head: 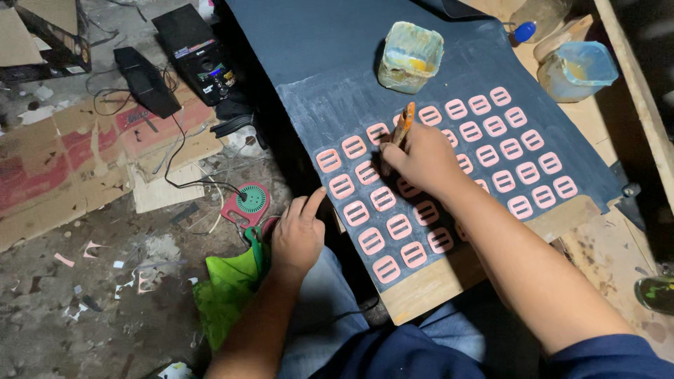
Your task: The person paints pink rectangular shapes on a dark board using a small brush. They repeatedly dip the brush into a container of paint and apply it to each shape in a grid pattern.
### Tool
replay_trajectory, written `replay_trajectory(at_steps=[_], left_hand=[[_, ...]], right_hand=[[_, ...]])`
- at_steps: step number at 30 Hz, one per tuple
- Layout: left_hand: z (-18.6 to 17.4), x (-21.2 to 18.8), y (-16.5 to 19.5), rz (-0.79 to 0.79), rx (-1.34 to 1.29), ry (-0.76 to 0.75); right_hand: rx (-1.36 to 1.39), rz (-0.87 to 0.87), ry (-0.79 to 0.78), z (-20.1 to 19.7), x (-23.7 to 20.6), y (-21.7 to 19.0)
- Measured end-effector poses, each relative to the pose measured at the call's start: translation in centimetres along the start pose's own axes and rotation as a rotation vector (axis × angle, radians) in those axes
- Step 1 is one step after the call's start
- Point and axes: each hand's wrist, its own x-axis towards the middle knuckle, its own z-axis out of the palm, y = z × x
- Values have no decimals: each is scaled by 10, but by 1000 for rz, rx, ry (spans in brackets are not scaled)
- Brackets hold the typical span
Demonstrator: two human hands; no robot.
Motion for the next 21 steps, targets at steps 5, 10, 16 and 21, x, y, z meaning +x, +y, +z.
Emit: replay_trajectory(at_steps=[5, 10, 16, 21], left_hand=[[0, 1, 1, -28, -19, -43], [-1, 1, 2, -10, -13, -7], [-2, 1, 3, 7, -34, -1], [-4, 0, 3, -6, -34, -19]], right_hand=[[191, 34, 157, 6, -29, -1], [471, 236, 2, 1, -37, -1], [438, 231, 97, 11, -23, -12], [674, 329, 32, 23, -21, -18]])
